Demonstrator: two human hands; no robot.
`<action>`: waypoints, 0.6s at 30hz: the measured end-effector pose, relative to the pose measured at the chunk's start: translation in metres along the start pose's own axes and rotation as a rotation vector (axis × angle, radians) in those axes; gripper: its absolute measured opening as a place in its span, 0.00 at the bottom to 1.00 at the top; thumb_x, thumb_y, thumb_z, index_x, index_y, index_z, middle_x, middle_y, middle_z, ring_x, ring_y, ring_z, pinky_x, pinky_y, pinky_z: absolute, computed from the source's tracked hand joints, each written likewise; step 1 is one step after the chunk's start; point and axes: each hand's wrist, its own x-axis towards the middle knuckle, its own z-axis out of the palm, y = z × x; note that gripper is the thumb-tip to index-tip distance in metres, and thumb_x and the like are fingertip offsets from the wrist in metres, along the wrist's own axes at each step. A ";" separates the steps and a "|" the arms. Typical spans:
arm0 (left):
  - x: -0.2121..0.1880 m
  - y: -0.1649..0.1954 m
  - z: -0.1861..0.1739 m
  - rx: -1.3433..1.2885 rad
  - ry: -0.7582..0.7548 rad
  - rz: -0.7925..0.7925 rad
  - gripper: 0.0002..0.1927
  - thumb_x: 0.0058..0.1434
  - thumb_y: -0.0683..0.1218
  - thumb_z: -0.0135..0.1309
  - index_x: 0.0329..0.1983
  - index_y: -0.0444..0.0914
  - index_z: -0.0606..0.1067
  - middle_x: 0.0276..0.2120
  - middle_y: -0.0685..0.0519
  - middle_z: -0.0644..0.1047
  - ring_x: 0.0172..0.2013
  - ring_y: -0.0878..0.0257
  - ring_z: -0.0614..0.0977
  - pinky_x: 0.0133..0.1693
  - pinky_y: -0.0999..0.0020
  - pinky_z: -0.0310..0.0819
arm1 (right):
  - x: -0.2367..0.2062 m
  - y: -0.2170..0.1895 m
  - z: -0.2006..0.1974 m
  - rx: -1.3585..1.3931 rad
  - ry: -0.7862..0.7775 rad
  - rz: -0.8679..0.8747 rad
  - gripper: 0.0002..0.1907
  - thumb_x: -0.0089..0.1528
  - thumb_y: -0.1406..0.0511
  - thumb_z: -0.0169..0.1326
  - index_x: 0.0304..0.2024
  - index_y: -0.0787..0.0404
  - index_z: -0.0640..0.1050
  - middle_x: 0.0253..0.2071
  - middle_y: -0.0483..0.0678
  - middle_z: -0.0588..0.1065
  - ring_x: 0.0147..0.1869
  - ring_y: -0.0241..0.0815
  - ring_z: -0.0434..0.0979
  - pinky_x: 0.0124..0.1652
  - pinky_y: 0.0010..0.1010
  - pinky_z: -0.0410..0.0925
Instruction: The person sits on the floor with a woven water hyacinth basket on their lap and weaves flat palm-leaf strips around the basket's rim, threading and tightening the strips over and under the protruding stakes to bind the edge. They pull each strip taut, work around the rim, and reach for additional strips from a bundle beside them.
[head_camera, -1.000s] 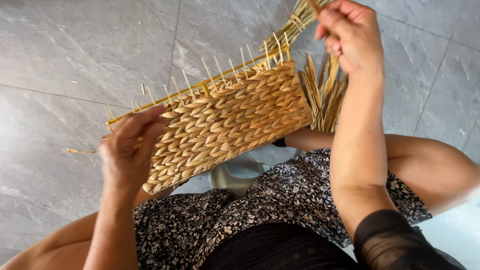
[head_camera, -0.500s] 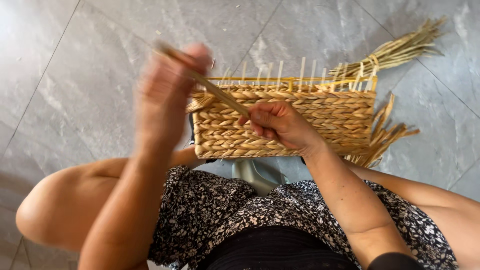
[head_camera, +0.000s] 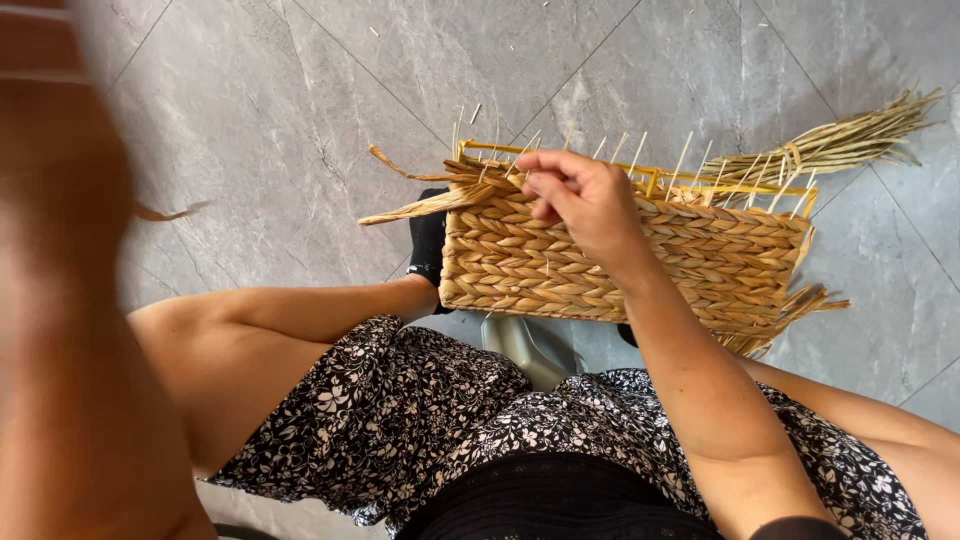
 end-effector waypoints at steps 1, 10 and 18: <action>0.000 0.005 0.025 -0.101 -0.115 0.011 0.07 0.68 0.45 0.59 0.47 0.40 0.82 0.38 0.51 0.80 0.36 0.59 0.83 0.39 0.63 0.79 | 0.008 -0.003 0.007 0.035 0.012 0.017 0.12 0.68 0.69 0.55 0.53 0.62 0.80 0.35 0.42 0.80 0.32 0.26 0.78 0.32 0.18 0.74; -0.077 0.003 0.189 -0.457 -0.641 -0.256 0.06 0.59 0.45 0.65 0.39 0.41 0.84 0.34 0.50 0.79 0.32 0.58 0.83 0.37 0.62 0.79 | 0.019 -0.009 0.042 -0.047 0.148 -0.123 0.03 0.67 0.71 0.57 0.40 0.61 0.75 0.30 0.38 0.75 0.28 0.25 0.72 0.28 0.18 0.66; -0.075 -0.003 0.194 -0.541 -0.708 -0.315 0.09 0.59 0.47 0.66 0.41 0.41 0.85 0.35 0.49 0.80 0.35 0.58 0.84 0.39 0.63 0.79 | 0.001 0.002 0.043 0.032 0.155 -0.132 0.03 0.70 0.69 0.56 0.42 0.61 0.74 0.32 0.36 0.75 0.33 0.23 0.73 0.34 0.18 0.71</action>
